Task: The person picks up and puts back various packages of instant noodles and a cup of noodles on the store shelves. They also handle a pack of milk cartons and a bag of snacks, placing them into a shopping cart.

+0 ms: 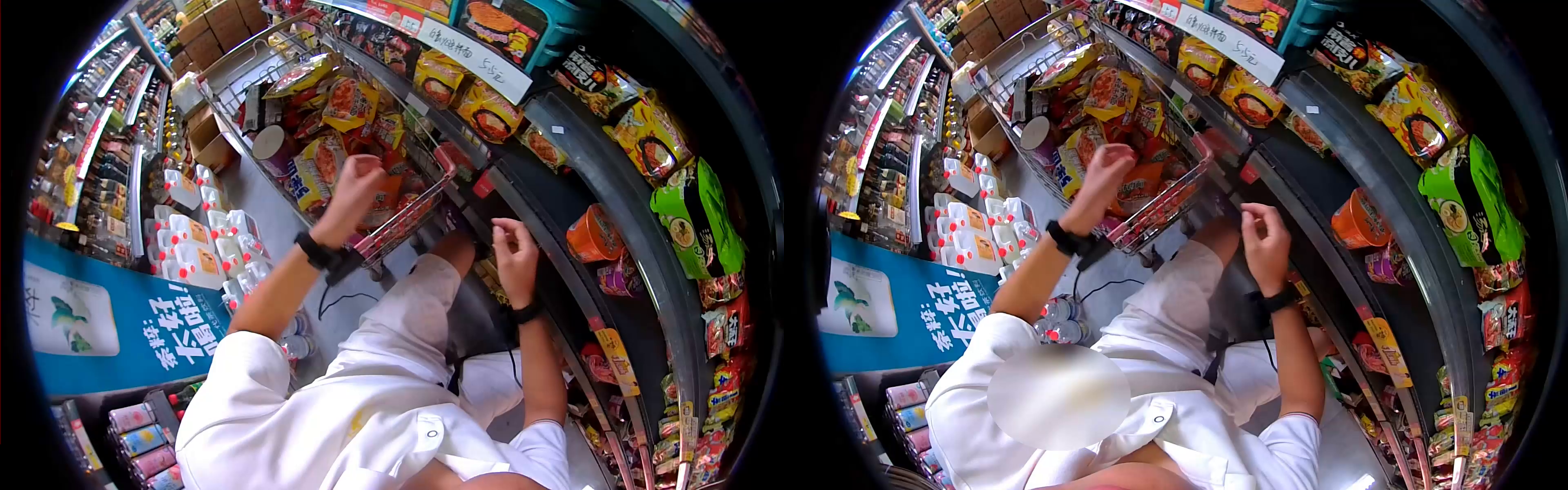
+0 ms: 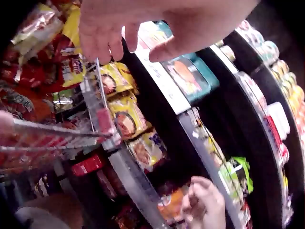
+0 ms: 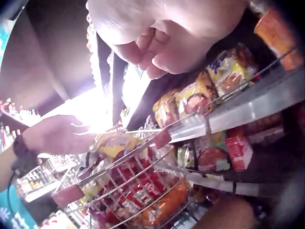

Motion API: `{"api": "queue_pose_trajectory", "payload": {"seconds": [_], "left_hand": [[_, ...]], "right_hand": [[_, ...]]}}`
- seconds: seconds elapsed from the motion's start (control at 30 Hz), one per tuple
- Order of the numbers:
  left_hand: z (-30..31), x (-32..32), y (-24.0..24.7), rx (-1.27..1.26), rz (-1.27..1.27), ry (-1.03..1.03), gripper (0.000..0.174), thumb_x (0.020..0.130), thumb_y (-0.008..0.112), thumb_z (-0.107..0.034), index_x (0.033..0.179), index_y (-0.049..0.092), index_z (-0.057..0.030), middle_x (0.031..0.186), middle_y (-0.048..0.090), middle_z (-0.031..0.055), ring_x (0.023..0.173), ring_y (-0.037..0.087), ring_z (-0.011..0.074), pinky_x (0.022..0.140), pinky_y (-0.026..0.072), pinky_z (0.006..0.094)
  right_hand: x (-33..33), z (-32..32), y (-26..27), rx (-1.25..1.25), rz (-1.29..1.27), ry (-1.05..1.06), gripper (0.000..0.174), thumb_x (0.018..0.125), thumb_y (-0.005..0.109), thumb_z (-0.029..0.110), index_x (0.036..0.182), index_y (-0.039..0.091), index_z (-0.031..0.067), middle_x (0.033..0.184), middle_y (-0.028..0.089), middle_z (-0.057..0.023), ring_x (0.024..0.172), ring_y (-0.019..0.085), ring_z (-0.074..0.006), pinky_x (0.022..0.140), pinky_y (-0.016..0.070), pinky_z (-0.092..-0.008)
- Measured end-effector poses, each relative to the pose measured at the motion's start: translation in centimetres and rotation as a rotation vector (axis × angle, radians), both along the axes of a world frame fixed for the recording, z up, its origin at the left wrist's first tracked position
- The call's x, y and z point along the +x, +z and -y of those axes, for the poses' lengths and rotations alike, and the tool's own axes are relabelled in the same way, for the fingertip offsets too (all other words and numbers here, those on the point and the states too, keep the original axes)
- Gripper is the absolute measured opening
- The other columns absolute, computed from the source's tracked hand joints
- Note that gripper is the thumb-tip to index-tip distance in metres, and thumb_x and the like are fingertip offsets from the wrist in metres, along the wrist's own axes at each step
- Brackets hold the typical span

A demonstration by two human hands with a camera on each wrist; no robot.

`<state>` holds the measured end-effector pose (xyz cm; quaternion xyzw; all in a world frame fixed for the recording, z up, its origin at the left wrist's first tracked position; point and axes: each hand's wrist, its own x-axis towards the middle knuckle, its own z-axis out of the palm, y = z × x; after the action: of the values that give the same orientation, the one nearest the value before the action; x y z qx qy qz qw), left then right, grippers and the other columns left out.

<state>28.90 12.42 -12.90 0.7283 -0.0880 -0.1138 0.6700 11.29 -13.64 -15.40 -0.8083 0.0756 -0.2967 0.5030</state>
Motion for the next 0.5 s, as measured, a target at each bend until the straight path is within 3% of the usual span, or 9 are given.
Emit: {"api": "queue_pose_trajectory", "payload": {"seconds": [0.07,0.1,0.17,0.23,0.37,0.4,0.5], "left_hand": [[-2.0,4.2,-0.3,0.084,-0.122,0.106,0.047,0.096,0.067,-0.035,0.128,0.052,-0.0042,0.118,0.057,0.0048,0.1,0.056,0.0133,0.084,0.0477,0.0274],[-3.3,8.6,-2.8,0.002,-0.117,0.064,0.05,0.092,0.069,-0.03,0.125,0.049,0.0017,0.094,0.055,0.0041,0.083,0.053,0.0151,0.066,0.0453,0.0341],[-4.5,13.8,-3.7,0.116,-0.233,0.156,0.062,0.089,0.075,-0.038,0.123,0.048,0.0064,0.094,0.056,0.0052,0.084,0.054,0.0172,0.068,0.0473,0.0371],[-3.6,19.2,-5.2,0.308,-0.21,0.437,0.082,0.085,0.079,-0.047,0.129,0.043,0.0118,0.098,0.061,0.0093,0.085,0.057,0.0201,0.072,0.0501,0.0397],[-2.5,24.7,-7.1,0.41,-0.114,0.448,0.071,0.081,0.082,-0.051,0.11,0.064,0.0116,0.094,0.067,0.0154,0.08,0.062,0.0242,0.072,0.0518,0.0422],[-1.8,22.4,-5.0,0.288,-0.105,0.461,0.058,0.08,0.084,-0.048,0.088,0.071,0.0084,0.087,0.067,0.0147,0.072,0.061,0.0247,0.069,0.0494,0.0445],[-2.3,24.6,-7.8,0.258,-0.066,0.513,0.049,0.081,0.085,-0.04,0.083,0.073,0.0081,0.08,0.067,0.0123,0.066,0.059,0.023,0.065,0.0464,0.0448]], "right_hand": [[1.1,-1.8,0.4,-0.044,-0.013,0.105,0.012,0.095,0.064,0.008,0.104,0.07,0.0029,0.095,0.068,-0.0062,0.075,0.063,-0.0151,0.067,0.0504,-0.028],[1.4,-2.7,0.9,-0.06,-0.032,0.127,0.012,0.094,0.065,0.008,0.104,0.071,0.004,0.094,0.069,-0.0065,0.074,0.063,-0.0161,0.067,0.0504,-0.0282],[1.9,-3.6,0.5,-0.096,-0.04,0.146,0.012,0.093,0.065,0.007,0.103,0.071,0.0046,0.093,0.069,-0.0066,0.073,0.063,-0.0174,0.066,0.0505,-0.0285],[1.9,-4.4,0.6,-0.117,-0.05,0.16,0.013,0.093,0.065,0.007,0.104,0.071,0.0047,0.094,0.069,-0.0067,0.074,0.065,-0.0181,0.067,0.0512,-0.0293],[1.0,-4.5,0.2,-0.094,-0.09,0.175,0.014,0.093,0.065,0.007,0.106,0.07,0.0045,0.096,0.069,-0.0064,0.077,0.066,-0.0173,0.069,0.0517,-0.0289],[0.7,-4.4,0.0,-0.081,-0.09,0.161,0.014,0.094,0.065,0.007,0.106,0.07,0.0041,0.095,0.069,-0.0065,0.076,0.065,-0.0169,0.069,0.0516,-0.0288],[-0.3,-3.9,-0.9,-0.032,-0.105,0.135,0.013,0.094,0.065,0.008,0.106,0.07,0.0036,0.095,0.069,-0.007,0.075,0.065,-0.0166,0.069,0.0512,-0.0283]]}}
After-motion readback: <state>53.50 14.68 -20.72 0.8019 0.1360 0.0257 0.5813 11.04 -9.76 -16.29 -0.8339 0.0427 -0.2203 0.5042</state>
